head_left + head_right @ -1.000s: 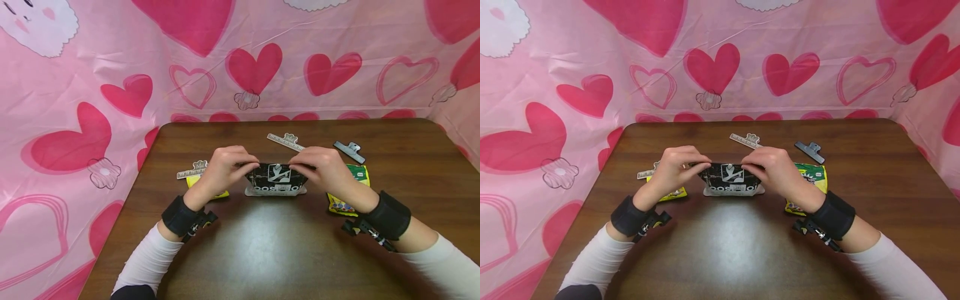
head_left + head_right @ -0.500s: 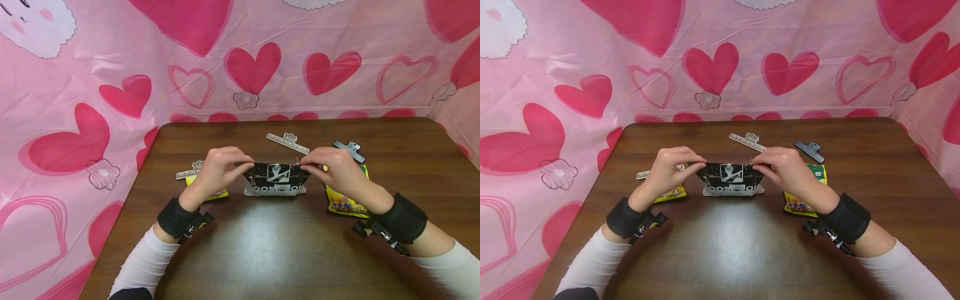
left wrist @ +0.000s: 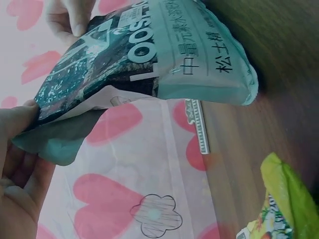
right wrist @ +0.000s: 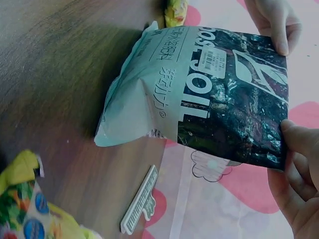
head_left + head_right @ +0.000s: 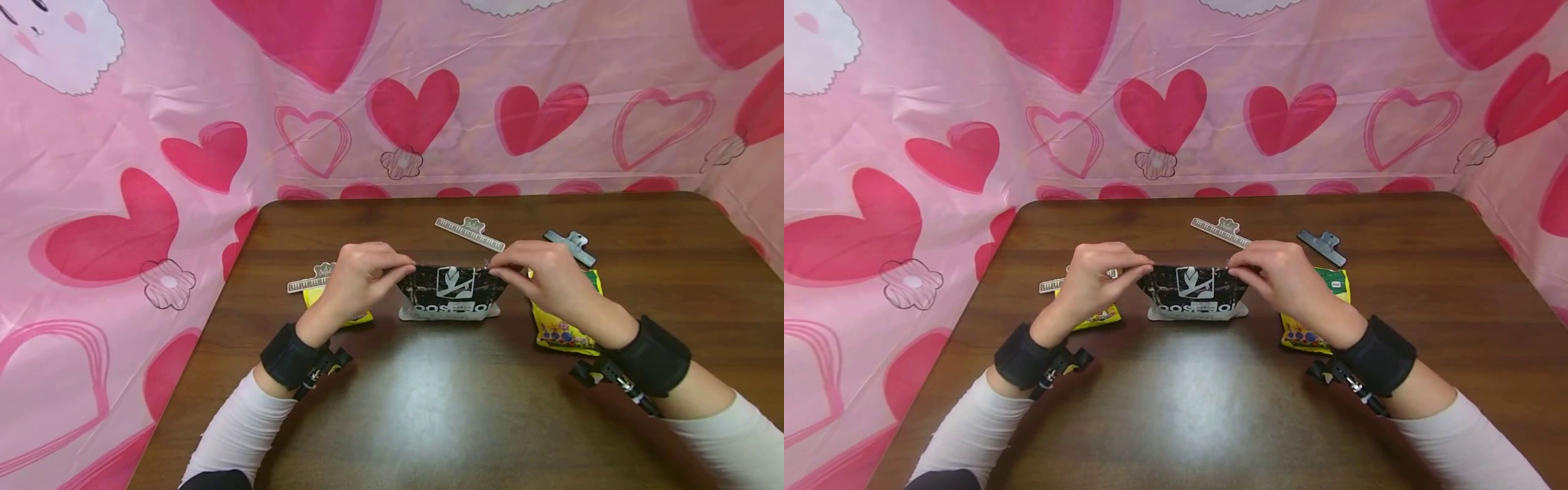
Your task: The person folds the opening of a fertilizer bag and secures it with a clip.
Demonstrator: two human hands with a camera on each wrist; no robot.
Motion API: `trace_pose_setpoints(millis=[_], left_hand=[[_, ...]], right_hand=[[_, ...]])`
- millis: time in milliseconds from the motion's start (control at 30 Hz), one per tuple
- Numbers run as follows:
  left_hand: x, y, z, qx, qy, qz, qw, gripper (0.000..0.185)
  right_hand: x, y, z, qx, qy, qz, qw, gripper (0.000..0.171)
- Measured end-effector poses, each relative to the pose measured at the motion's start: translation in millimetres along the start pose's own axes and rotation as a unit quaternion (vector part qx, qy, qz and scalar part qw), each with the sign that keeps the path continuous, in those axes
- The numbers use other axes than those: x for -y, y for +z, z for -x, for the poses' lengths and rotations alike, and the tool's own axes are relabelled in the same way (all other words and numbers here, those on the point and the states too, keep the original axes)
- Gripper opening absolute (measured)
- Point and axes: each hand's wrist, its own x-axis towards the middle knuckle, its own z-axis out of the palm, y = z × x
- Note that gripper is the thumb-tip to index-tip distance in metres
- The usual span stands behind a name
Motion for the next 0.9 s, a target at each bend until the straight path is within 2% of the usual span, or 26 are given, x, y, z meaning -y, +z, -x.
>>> trace_pose_setpoints(millis=[500,733,900], left_hand=[[5.8,-5.6,9.7,0.012,-0.040,0.022,0.9989,0.011],[5.3,-5.3,10.1,0.004,-0.026,0.012,0.9996,0.008],[5.7,-4.4,8.8,-0.007,-0.008,0.015,0.9998,0.006]], right_hand=[[-11,-13,16,0.018,0.017,0.005,1.000,0.027],[-11,-10,16,0.006,0.006,0.004,1.000,0.025],[-13,-9,15,0.010,0.017,-0.001,1.000,0.023]])
